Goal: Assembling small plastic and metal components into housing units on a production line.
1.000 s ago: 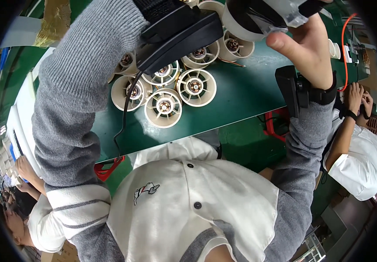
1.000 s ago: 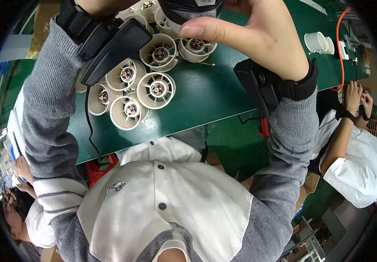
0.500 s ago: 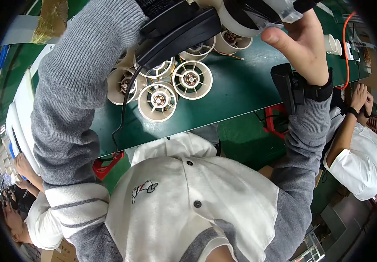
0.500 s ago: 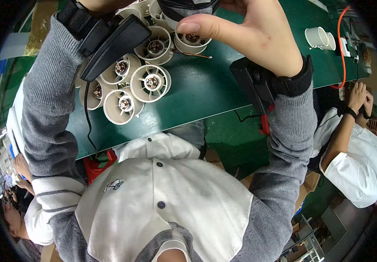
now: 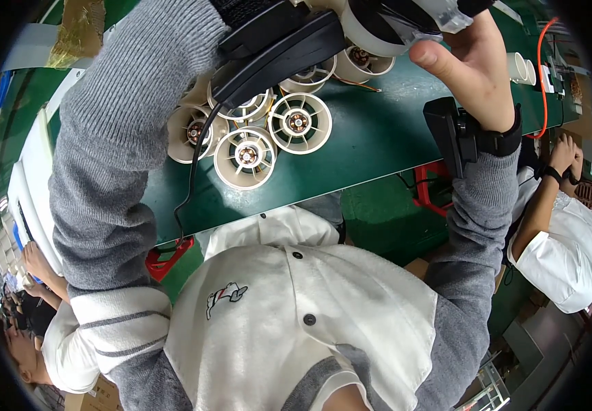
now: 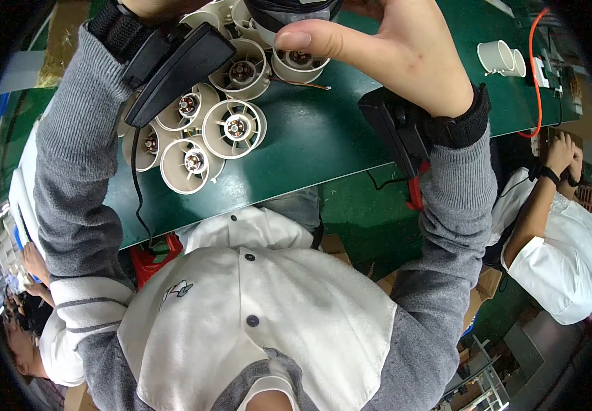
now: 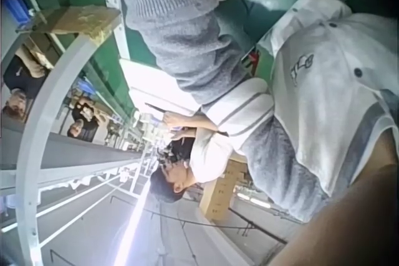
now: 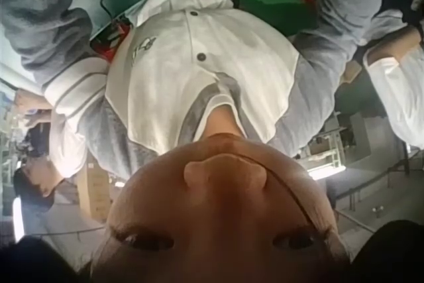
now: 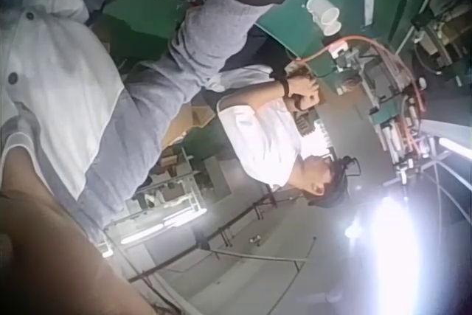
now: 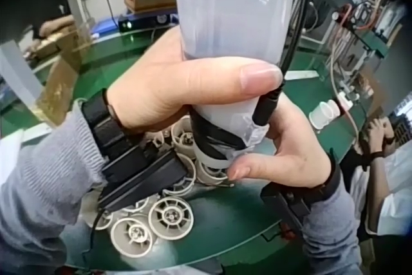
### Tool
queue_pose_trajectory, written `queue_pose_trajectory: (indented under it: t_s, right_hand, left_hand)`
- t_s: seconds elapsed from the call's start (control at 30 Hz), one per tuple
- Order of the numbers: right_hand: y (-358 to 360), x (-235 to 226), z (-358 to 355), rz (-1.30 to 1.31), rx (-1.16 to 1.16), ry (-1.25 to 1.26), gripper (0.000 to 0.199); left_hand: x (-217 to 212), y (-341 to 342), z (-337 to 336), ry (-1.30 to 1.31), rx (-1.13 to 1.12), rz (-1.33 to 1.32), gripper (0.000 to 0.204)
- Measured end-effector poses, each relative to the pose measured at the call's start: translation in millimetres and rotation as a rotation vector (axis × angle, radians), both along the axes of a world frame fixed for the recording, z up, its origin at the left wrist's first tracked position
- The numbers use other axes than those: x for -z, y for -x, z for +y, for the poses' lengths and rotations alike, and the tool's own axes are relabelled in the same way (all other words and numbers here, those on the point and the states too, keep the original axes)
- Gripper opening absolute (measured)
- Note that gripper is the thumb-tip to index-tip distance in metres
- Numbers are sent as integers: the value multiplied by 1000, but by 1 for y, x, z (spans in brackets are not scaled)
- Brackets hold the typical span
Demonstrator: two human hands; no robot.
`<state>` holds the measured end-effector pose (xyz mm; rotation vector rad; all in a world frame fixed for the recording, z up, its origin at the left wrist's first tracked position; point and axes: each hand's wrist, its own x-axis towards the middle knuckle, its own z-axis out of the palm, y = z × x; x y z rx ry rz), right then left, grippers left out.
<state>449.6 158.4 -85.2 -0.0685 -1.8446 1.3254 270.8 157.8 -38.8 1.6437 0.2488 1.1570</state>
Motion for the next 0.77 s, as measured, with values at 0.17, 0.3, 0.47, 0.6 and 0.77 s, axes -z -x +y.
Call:
queue_pose_trajectory:
  t_s: [0.17, 0.3, 0.47, 0.6, 0.77]
  right_hand:
    - [-2, -6, -8, 99, -82, 8, 89]
    - [-14, -39, -34, -468, 404, 98, 90]
    - [-15, -30, -19, -232, 314, 54, 103]
    - [-26, -22, -20, -110, 365, -61, 69]
    - [-58, -27, -15, -543, 635, -259, 47]
  left_hand:
    - [3, 0, -6, 32, -5, -15, 45]
    - [-3, -2, -10, 23, -28, -2, 45]
    - [-18, 4, -13, -83, -144, 49, 51]
    - [-41, 20, -17, -229, -283, 85, 60]
    - [-66, 64, -38, -414, -672, 21, 79]
